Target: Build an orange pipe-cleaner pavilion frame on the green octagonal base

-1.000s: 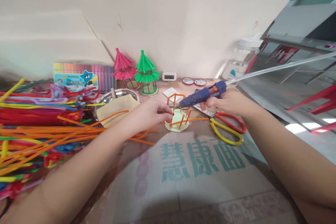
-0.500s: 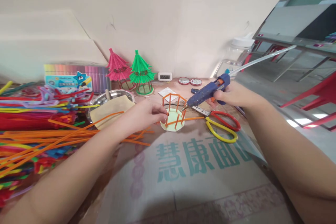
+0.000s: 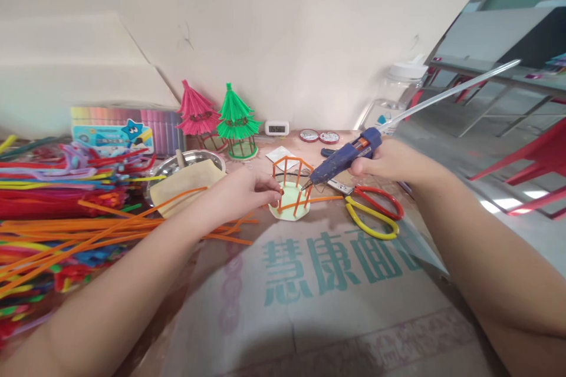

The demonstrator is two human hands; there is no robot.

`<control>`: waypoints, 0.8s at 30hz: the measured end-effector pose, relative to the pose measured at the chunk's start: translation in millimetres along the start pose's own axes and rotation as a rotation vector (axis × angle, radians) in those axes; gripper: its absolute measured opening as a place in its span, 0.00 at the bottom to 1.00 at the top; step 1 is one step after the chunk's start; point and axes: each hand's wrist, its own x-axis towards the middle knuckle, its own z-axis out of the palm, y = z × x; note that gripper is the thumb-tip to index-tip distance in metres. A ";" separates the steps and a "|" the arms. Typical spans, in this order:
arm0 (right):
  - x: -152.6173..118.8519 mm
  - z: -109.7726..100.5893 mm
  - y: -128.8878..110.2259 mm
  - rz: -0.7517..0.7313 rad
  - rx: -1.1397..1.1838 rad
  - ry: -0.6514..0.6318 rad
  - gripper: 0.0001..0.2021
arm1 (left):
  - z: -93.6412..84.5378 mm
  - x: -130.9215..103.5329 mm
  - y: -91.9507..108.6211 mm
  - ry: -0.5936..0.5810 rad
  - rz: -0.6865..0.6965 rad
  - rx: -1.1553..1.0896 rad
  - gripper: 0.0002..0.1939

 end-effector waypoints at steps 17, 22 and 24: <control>4.3 -2.1 -5.4 0.005 0.179 -0.101 0.22 | 0.1 0.1 -0.6 -0.004 0.020 0.006 0.13; 4.3 -1.9 0.2 0.035 0.179 -0.120 0.21 | -0.7 -0.9 1.8 -0.010 0.006 0.000 0.13; 5.1 -2.5 2.9 0.044 0.160 -0.121 0.22 | -0.8 -0.8 1.8 -0.013 0.007 0.002 0.13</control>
